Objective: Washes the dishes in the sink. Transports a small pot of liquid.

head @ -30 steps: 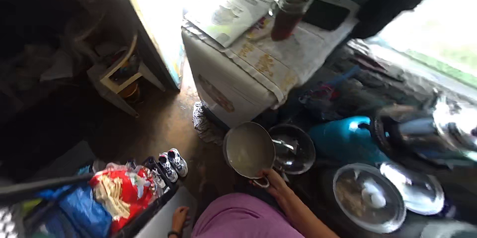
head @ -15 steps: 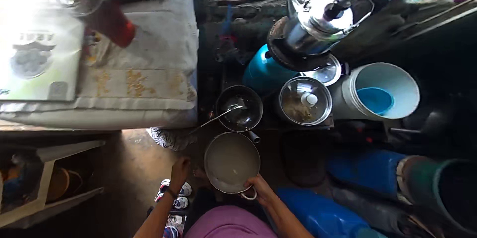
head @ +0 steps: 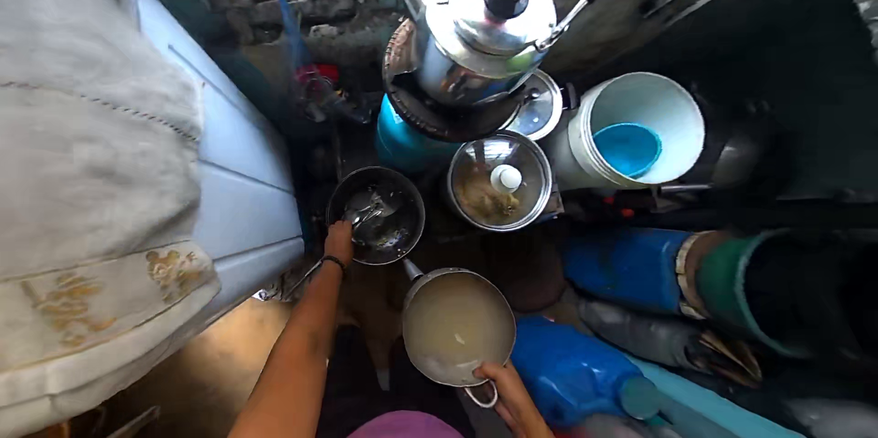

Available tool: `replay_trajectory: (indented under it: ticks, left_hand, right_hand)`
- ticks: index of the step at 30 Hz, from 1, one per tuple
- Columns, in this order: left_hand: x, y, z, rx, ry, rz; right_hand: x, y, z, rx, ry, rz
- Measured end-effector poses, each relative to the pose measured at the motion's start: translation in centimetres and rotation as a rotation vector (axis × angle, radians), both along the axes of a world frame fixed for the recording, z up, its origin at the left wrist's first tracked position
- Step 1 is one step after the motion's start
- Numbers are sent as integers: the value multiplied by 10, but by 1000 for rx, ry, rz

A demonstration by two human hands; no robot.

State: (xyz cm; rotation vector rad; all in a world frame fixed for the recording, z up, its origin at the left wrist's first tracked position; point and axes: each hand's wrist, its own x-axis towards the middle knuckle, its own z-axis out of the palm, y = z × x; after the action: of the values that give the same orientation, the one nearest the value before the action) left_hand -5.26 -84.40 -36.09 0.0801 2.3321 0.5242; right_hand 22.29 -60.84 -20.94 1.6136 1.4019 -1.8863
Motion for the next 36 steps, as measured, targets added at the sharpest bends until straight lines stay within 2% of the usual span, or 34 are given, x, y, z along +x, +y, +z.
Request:
replay_trajectory:
  ticks: [4, 8, 10, 12, 16, 18, 21, 24, 28, 30, 34, 36]
  left_hand:
    - [2, -12, 3, 38, 6, 11]
    - [20, -34, 24, 292, 142, 163]
    - [36, -46, 51, 427, 195, 227]
    - [53, -55, 88, 529, 228, 208]
    - [76, -58, 158, 628, 228, -26]
    - [81, -47, 182, 569, 182, -129]
    - [79, -19, 209, 314, 48, -243]
    - [77, 5, 208, 112, -43, -308]
    - [81, 24, 194, 63, -131, -361]
    - [76, 27, 200, 50, -189, -395]
    - [21, 12, 237, 75, -134, -341]
    - [-24, 1, 239, 46, -71, -265]
  right_hand:
    - [-9, 4, -9, -27, 21, -73]
    - [-26, 7, -25, -35, 26, -94]
    - [-38, 5, -30, -47, 23, -101]
    - [-48, 4, -34, -53, 32, -103]
    - [-68, 2, -40, -56, 40, -60]
    - [-76, 0, -40, -59, 45, -45]
    - [-81, -4, -41, -48, 75, -22]
    - [-84, -8, -41, -34, 77, -12]
    - [-80, -13, -43, -58, 71, -24]
    - [-76, -12, -44, -60, 73, -42]
    - [-62, -4, -46, -52, 41, -27]
    - [-55, -1, -44, -47, 18, -27]
